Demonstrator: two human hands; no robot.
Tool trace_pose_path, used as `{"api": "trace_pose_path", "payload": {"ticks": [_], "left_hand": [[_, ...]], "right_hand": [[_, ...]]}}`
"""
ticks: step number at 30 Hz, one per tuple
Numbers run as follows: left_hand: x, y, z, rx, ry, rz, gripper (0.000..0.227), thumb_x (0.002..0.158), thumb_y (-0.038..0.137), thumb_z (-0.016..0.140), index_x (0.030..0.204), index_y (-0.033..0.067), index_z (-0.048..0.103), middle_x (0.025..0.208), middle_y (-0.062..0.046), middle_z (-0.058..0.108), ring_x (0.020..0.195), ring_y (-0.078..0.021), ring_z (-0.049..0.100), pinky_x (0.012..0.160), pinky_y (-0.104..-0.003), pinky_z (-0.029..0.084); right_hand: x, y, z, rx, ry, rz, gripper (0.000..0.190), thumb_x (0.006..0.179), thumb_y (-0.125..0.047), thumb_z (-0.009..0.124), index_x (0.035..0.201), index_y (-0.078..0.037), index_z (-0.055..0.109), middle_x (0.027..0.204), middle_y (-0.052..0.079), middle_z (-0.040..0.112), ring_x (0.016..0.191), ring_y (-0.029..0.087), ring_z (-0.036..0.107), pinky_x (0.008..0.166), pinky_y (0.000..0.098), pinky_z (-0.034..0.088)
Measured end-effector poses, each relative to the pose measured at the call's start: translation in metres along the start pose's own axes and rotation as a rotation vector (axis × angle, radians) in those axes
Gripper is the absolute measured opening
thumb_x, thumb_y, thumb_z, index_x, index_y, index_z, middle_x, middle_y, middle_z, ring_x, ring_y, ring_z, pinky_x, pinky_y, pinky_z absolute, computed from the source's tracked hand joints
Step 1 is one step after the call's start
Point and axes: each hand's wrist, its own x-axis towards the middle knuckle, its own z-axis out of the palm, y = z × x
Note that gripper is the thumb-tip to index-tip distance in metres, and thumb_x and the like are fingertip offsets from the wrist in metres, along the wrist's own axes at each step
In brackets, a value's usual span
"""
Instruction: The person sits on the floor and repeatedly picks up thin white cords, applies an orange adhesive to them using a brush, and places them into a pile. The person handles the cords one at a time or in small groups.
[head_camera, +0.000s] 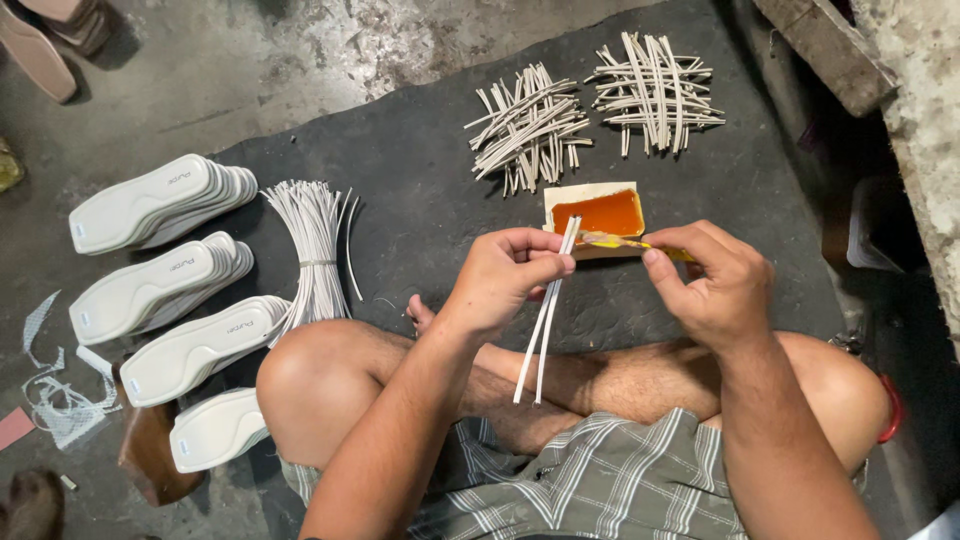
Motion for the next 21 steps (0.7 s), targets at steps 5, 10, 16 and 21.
{"api": "trace_pose_path", "payload": {"ticks": [5, 10, 16, 21], "left_hand": [[-0.001, -0.002, 0.003, 0.101, -0.031, 0.076, 0.02, 0.085, 0.005, 0.076, 0.103, -0.0037, 0.073, 0.087, -0.004, 0.075, 0.07, -0.0051, 0.064, 0.059, -0.019, 0.05], [-0.002, -0.009, 0.004, 0.148, -0.031, 0.1, 0.021, 0.084, 0.006, 0.078, 0.104, -0.003, 0.074, 0.084, -0.003, 0.073, 0.069, -0.0056, 0.063, 0.059, -0.02, 0.05], [0.008, -0.007, 0.012, -0.057, 0.11, 0.193, 0.024, 0.09, 0.013, 0.076, 0.11, 0.0025, 0.067, 0.095, -0.003, 0.073, 0.082, -0.0082, 0.068, 0.065, -0.025, 0.057], [0.015, -0.006, 0.006, -0.192, 0.328, 0.357, 0.021, 0.096, 0.016, 0.072, 0.112, 0.0059, 0.062, 0.103, -0.002, 0.069, 0.091, -0.0099, 0.067, 0.074, -0.029, 0.061]], "right_hand": [[-0.005, -0.004, 0.003, -0.032, 0.005, 0.03, 0.01, 0.091, -0.012, 0.077, 0.1, -0.009, 0.077, 0.087, 0.006, 0.074, 0.07, 0.017, 0.069, 0.062, 0.0307, 0.052], [-0.006, 0.005, 0.011, -0.172, 0.076, 0.004, 0.011, 0.098, -0.014, 0.076, 0.107, -0.007, 0.077, 0.096, 0.008, 0.075, 0.085, 0.018, 0.072, 0.071, 0.0297, 0.054], [-0.016, 0.024, 0.041, 0.524, -0.312, 0.48, 0.022, 0.099, -0.02, 0.069, 0.101, 0.0, 0.079, 0.088, 0.007, 0.074, 0.079, 0.012, 0.063, 0.07, 0.0293, 0.051], [-0.027, 0.022, 0.062, 0.697, -0.465, 0.451, 0.027, 0.098, -0.02, 0.066, 0.093, 0.003, 0.079, 0.098, 0.004, 0.081, 0.096, 0.008, 0.071, 0.085, 0.0241, 0.054]]}}
